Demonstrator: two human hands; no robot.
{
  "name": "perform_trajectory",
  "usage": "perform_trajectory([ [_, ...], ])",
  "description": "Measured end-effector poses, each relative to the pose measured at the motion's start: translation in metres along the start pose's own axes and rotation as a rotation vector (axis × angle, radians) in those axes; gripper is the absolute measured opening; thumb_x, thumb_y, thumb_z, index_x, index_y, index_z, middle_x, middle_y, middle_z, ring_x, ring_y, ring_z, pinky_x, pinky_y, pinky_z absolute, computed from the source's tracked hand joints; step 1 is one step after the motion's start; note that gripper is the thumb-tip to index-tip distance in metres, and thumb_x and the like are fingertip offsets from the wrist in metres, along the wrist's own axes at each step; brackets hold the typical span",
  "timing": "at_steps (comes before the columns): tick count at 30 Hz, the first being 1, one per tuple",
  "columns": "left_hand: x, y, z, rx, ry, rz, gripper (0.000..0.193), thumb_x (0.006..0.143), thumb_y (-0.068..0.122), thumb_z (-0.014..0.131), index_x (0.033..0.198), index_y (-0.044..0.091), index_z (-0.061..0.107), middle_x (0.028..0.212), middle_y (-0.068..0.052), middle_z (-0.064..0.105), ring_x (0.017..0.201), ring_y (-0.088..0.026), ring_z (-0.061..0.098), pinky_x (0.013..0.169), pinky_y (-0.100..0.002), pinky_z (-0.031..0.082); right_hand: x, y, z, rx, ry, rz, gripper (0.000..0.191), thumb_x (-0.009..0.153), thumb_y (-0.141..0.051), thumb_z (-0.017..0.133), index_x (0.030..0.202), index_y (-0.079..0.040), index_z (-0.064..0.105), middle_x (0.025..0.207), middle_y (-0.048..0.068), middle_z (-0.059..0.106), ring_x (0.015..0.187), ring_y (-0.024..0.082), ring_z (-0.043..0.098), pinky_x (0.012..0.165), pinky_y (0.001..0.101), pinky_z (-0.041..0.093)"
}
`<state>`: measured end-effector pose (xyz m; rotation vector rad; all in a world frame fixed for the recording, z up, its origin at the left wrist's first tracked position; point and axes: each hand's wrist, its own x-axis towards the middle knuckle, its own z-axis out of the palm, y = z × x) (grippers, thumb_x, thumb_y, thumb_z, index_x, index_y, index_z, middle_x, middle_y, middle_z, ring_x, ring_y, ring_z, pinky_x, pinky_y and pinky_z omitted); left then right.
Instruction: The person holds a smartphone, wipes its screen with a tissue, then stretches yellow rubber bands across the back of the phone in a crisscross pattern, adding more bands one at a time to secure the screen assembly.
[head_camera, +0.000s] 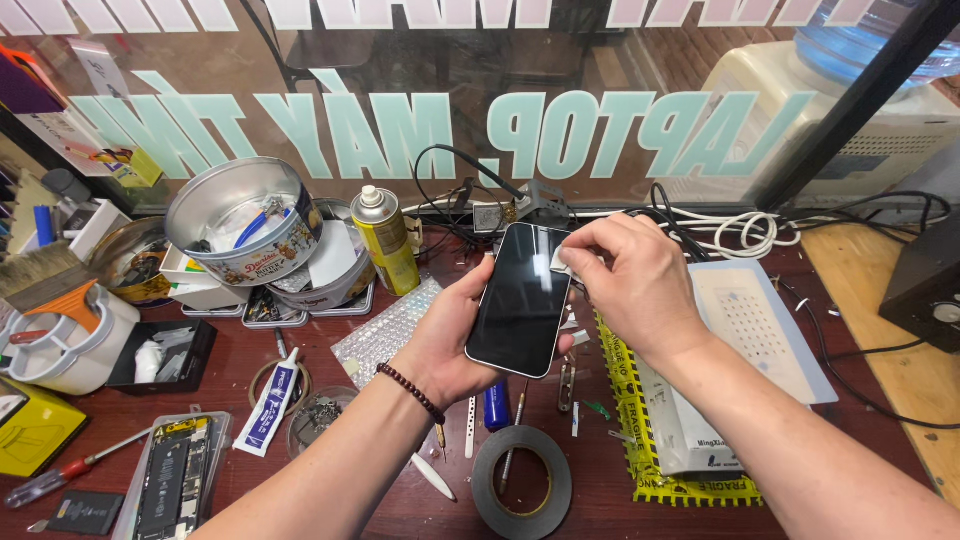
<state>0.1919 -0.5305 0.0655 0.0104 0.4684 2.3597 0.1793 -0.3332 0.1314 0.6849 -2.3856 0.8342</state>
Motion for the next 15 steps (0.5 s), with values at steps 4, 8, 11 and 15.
perform_trajectory([
  [4,0.004,0.009,-0.011,-0.061,0.087,0.083,0.057,0.110,0.051,0.034,0.130,0.006,0.062,0.117,-0.018,0.071,0.101,-0.034,0.071,0.089,-0.054,0.060,-0.010,-0.025,0.007,0.052,-0.011,-0.007,0.008,0.086,-0.015,0.074,0.087,-0.007,0.075,0.085,0.007,0.072,0.085,0.026,0.066,0.078,0.0388,0.052],
  [8,-0.003,0.019,-0.015,-0.163,0.129,0.130,0.056,0.117,0.044,0.034,0.132,-0.003,0.060,0.121,-0.023,0.071,0.105,-0.035,0.072,0.091,-0.050,0.061,-0.034,-0.044,0.013,0.114,-0.114,-0.013,0.007,0.084,-0.015,0.074,0.084,-0.008,0.073,0.083,0.006,0.071,0.083,0.026,0.065,0.076,0.0386,0.052],
  [11,-0.007,0.018,-0.009,0.025,0.247,0.051,0.058,0.105,0.051,0.032,0.121,0.004,0.063,0.111,-0.017,0.071,0.097,-0.032,0.072,0.088,-0.055,0.059,-0.023,-0.027,0.013,0.039,-0.077,-0.075,0.008,0.086,-0.015,0.074,0.085,-0.007,0.073,0.084,0.006,0.070,0.085,0.027,0.064,0.077,0.0400,0.052],
  [15,-0.008,0.014,-0.005,-0.025,0.033,0.005,0.050,0.109,0.044,0.037,0.121,0.004,0.064,0.110,-0.017,0.071,0.095,-0.030,0.073,0.089,-0.058,0.060,0.008,-0.008,0.009,-0.048,-0.005,-0.057,0.008,0.087,-0.014,0.074,0.087,-0.006,0.073,0.084,0.008,0.070,0.086,0.030,0.064,0.078,0.0423,0.051],
])
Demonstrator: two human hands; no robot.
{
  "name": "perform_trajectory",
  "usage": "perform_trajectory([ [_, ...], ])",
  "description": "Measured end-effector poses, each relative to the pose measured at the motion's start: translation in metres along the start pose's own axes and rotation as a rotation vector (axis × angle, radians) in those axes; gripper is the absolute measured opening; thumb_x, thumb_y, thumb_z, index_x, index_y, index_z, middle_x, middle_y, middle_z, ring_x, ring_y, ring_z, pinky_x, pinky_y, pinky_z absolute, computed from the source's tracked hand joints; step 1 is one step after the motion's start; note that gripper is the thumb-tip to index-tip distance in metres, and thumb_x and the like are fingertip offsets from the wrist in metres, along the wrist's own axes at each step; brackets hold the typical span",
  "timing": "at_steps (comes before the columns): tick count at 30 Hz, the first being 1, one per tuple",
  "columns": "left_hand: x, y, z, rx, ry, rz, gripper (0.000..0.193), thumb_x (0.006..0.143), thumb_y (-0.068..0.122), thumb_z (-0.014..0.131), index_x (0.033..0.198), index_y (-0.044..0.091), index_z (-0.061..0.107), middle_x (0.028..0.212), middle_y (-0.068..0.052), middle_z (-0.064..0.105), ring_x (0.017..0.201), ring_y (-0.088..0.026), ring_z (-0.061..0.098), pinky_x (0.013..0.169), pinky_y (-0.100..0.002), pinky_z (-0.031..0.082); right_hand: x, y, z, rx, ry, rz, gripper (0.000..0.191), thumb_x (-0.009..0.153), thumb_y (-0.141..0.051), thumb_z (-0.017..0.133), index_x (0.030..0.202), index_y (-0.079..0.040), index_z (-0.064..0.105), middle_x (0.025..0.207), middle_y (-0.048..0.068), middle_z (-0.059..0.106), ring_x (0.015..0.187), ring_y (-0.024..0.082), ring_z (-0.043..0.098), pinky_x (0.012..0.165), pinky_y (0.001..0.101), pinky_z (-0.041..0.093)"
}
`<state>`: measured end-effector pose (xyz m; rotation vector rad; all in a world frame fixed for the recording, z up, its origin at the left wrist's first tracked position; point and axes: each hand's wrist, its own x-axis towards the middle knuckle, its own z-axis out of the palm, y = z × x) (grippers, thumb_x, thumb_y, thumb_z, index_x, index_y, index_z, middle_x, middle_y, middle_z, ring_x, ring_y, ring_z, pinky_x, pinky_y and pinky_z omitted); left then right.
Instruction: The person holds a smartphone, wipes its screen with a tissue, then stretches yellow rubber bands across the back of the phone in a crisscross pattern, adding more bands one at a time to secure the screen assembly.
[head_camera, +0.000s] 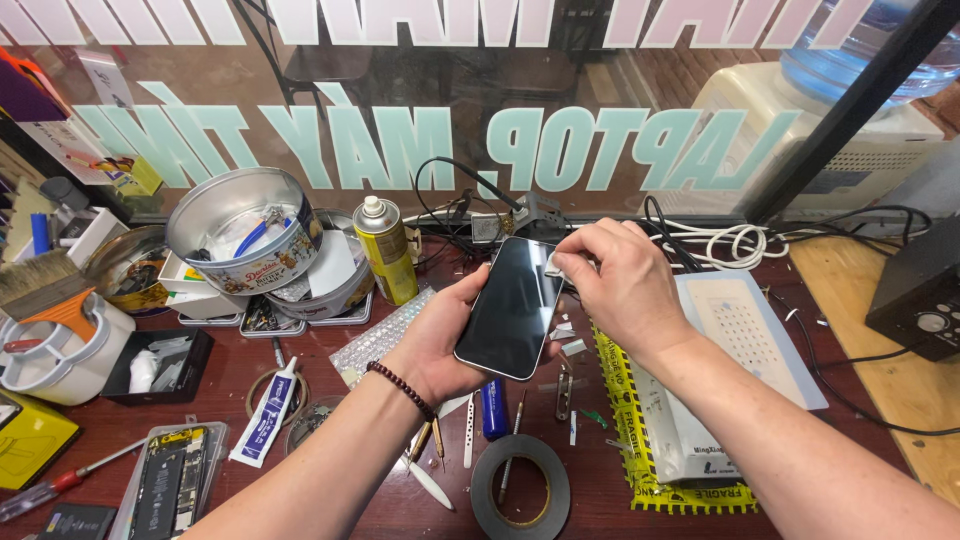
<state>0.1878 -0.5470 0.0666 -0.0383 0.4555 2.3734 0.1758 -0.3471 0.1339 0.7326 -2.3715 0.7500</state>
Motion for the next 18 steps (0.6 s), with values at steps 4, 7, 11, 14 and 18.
perform_trajectory([
  [4,0.004,0.003,-0.006,-0.055,0.153,0.066,0.050,0.110,0.045,0.040,0.124,0.004,0.066,0.115,-0.017,0.072,0.097,-0.031,0.074,0.091,-0.052,0.059,-0.006,-0.029,-0.006,0.052,0.029,-0.013,0.008,0.087,-0.013,0.074,0.086,-0.006,0.073,0.087,0.009,0.070,0.088,0.029,0.065,0.079,0.0415,0.051],
  [7,0.000,0.007,-0.011,-0.097,0.137,0.085,0.052,0.111,0.047,0.041,0.127,0.003,0.065,0.118,-0.018,0.072,0.099,-0.032,0.073,0.093,-0.050,0.057,-0.028,-0.053,-0.008,0.195,-0.075,0.003,0.009,0.085,-0.014,0.074,0.085,-0.006,0.072,0.083,0.007,0.071,0.085,0.026,0.066,0.076,0.0387,0.052],
  [11,-0.014,0.003,-0.004,-0.014,0.061,0.020,0.061,0.107,0.052,0.037,0.130,0.000,0.061,0.119,-0.020,0.071,0.103,-0.035,0.070,0.097,-0.056,0.055,-0.030,-0.036,-0.007,0.138,-0.052,-0.031,0.007,0.087,-0.014,0.075,0.087,-0.007,0.073,0.085,0.006,0.071,0.084,0.025,0.067,0.075,0.0367,0.052],
  [14,-0.020,-0.002,0.010,-0.055,-0.142,-0.047,0.060,0.108,0.050,0.038,0.134,0.001,0.059,0.121,-0.021,0.070,0.105,-0.038,0.070,0.096,-0.059,0.055,-0.016,-0.005,-0.004,0.144,0.002,0.098,0.012,0.091,-0.012,0.075,0.101,-0.007,0.072,0.087,0.007,0.071,0.081,0.021,0.067,0.073,0.0345,0.054],
  [18,-0.025,-0.002,0.021,-0.074,-0.112,-0.080,0.070,0.106,0.056,0.035,0.137,-0.003,0.056,0.122,-0.026,0.067,0.107,-0.040,0.069,0.095,-0.058,0.056,0.000,0.021,-0.012,0.688,0.057,0.546,0.033,0.096,-0.008,0.069,0.129,-0.011,0.065,0.090,0.006,0.071,0.077,0.015,0.069,0.069,0.0309,0.057],
])
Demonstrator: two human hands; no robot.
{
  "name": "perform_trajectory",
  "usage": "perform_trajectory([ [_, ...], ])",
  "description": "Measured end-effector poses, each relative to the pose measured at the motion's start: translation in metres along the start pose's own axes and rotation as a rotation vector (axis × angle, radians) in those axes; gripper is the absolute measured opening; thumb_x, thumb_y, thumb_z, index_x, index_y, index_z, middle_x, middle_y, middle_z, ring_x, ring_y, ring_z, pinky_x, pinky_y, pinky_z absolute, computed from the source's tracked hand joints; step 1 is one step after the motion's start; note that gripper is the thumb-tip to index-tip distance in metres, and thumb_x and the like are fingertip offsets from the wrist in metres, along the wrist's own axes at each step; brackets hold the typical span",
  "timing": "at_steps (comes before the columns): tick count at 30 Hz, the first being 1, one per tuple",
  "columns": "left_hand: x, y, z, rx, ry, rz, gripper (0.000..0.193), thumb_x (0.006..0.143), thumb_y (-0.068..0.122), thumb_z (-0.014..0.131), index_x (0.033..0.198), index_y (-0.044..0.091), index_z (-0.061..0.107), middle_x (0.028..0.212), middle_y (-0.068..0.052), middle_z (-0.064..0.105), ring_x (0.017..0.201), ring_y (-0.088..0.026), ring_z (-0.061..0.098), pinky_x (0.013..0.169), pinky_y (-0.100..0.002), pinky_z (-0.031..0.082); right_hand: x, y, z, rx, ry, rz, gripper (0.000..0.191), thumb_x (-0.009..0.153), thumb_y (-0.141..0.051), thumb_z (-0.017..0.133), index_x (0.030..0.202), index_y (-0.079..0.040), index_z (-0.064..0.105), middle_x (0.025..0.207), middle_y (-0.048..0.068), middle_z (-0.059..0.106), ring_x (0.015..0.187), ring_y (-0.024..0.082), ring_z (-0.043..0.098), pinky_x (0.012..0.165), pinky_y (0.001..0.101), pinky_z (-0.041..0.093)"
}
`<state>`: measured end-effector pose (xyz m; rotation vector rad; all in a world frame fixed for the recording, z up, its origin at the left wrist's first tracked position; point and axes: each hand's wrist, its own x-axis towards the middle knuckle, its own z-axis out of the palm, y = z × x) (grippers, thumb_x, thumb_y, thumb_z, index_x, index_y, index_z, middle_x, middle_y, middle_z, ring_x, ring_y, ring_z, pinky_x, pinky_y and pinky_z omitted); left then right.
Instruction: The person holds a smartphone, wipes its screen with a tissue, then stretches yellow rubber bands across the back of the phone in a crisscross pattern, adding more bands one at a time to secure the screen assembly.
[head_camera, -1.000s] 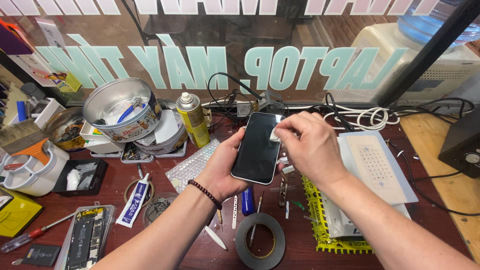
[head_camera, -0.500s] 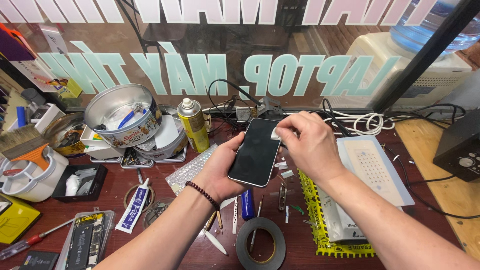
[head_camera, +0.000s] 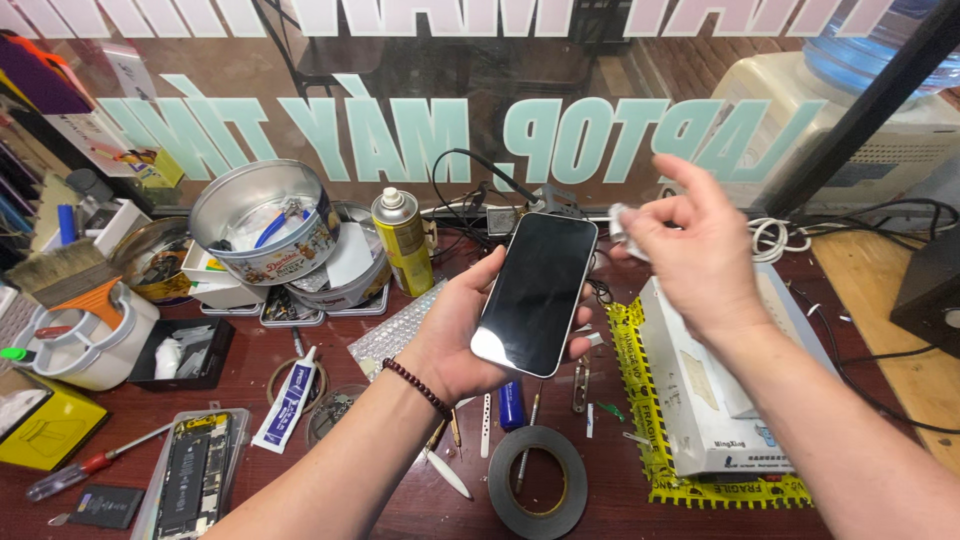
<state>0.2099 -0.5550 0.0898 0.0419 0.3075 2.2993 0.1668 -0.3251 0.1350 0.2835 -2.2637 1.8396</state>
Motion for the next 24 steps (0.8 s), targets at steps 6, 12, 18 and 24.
perform_trajectory([
  [6,-0.008,0.004,0.001,0.011,-0.090,-0.033,0.074,0.109,0.059,0.032,0.141,-0.004,0.055,0.125,-0.028,0.065,0.106,-0.043,0.067,0.095,-0.054,0.057,0.000,-0.006,-0.015,0.396,-0.098,0.113,0.020,0.100,-0.004,0.066,0.117,0.006,0.070,0.102,0.008,0.074,0.087,0.012,0.070,0.079,0.0246,0.058],
  [12,-0.003,0.004,-0.002,0.045,-0.083,-0.056,0.070,0.106,0.057,0.034,0.136,-0.001,0.059,0.120,-0.024,0.068,0.104,-0.039,0.070,0.092,-0.052,0.057,-0.007,-0.005,0.003,0.029,-0.104,0.032,0.021,0.092,-0.008,0.072,0.112,0.000,0.074,0.096,0.008,0.075,0.082,0.012,0.069,0.073,0.0258,0.057],
  [18,0.004,0.009,-0.021,0.042,0.160,0.068,0.056,0.108,0.051,0.038,0.123,0.006,0.067,0.115,-0.015,0.073,0.100,-0.029,0.071,0.093,-0.051,0.057,-0.056,-0.034,0.033,-0.399,-0.173,-0.252,0.012,0.087,-0.012,0.076,0.097,-0.006,0.079,0.089,0.003,0.076,0.079,0.011,0.072,0.070,0.0267,0.056],
  [24,-0.001,0.006,-0.029,0.019,0.200,0.062,0.057,0.109,0.051,0.037,0.125,0.004,0.066,0.115,-0.018,0.073,0.101,-0.032,0.072,0.091,-0.051,0.059,-0.079,-0.022,0.041,-0.497,-0.293,-0.453,0.008,0.081,-0.013,0.077,0.087,-0.008,0.079,0.080,0.005,0.068,0.075,0.021,0.068,0.066,0.0326,0.054],
])
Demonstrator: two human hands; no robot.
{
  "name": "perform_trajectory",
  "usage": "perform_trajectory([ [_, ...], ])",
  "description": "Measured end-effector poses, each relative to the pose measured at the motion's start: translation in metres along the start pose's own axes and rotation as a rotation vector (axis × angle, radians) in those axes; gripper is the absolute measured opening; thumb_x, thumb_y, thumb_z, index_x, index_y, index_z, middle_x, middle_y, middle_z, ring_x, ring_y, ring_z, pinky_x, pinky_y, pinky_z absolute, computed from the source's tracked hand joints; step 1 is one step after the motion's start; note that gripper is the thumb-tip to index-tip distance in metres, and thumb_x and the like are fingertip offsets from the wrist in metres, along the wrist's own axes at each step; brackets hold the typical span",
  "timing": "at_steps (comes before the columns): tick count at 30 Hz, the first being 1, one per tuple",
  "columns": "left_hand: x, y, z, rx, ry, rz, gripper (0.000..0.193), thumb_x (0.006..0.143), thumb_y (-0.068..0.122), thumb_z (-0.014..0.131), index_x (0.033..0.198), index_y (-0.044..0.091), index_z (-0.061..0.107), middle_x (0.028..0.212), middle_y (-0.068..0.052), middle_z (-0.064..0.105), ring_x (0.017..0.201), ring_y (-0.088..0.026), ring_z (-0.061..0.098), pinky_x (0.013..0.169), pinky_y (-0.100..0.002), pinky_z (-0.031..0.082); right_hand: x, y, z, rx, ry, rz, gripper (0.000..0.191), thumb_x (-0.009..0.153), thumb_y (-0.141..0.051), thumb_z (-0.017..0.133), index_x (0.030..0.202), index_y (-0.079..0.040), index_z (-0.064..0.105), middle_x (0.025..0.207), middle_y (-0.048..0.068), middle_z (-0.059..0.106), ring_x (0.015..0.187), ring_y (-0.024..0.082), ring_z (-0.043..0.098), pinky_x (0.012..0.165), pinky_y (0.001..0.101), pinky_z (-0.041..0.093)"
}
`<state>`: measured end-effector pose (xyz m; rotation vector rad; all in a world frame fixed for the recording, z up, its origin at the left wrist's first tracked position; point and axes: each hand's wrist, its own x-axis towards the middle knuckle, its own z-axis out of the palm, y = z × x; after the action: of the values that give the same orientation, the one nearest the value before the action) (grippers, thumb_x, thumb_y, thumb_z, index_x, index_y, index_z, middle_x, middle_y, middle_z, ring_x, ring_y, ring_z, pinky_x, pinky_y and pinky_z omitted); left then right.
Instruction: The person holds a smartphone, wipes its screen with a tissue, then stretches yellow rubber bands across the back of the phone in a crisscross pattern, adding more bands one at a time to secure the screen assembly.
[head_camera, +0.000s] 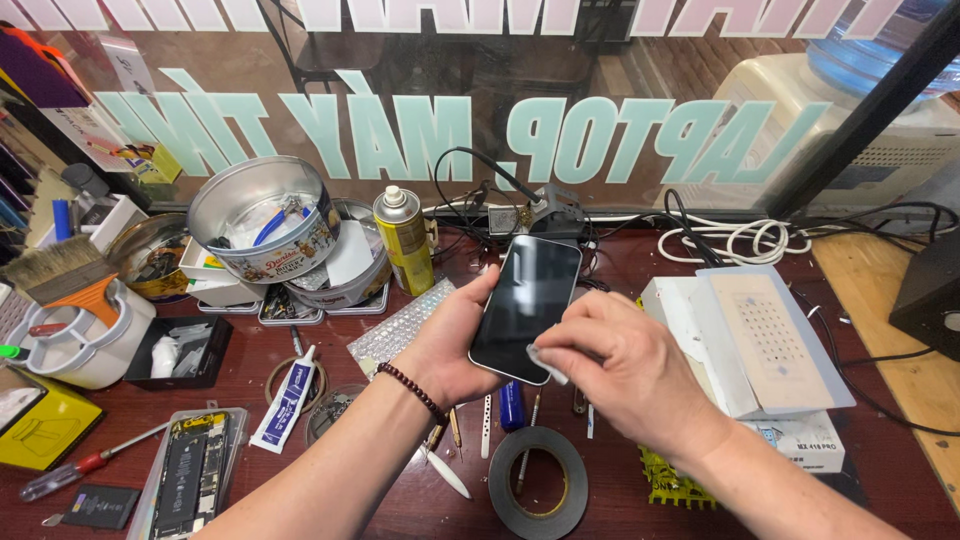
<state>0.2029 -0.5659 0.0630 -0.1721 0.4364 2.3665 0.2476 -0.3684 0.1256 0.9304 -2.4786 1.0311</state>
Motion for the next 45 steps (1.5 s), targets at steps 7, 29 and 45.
perform_trajectory([
  [7,-0.017,-0.006,0.008,0.057,-0.063,-0.051,0.062,0.108,0.053,0.038,0.130,0.000,0.062,0.113,-0.023,0.070,0.099,-0.040,0.072,0.085,-0.053,0.061,0.053,0.068,0.003,-0.051,0.125,0.251,0.012,0.089,-0.012,0.075,0.098,-0.003,0.075,0.086,0.006,0.070,0.072,0.017,0.066,0.067,0.0311,0.051],
  [29,-0.113,0.137,-0.095,-0.189,0.135,0.195,0.056,0.101,0.047,0.047,0.125,0.000,0.068,0.119,-0.025,0.069,0.104,-0.039,0.070,0.089,-0.059,0.055,0.271,0.059,0.233,-0.082,0.105,-0.239,0.012,0.087,-0.007,0.074,0.098,-0.007,0.079,0.099,0.011,0.074,0.093,0.031,0.071,0.083,0.0394,0.055],
  [45,-0.086,0.130,-0.084,-0.209,-0.077,0.168,0.056,0.106,0.047,0.040,0.124,0.000,0.065,0.113,-0.024,0.068,0.093,-0.035,0.067,0.073,-0.041,0.056,0.264,0.065,0.226,-0.126,0.087,-0.283,0.010,0.087,-0.006,0.073,0.096,-0.007,0.077,0.098,0.009,0.074,0.094,0.032,0.070,0.084,0.0412,0.055],
])
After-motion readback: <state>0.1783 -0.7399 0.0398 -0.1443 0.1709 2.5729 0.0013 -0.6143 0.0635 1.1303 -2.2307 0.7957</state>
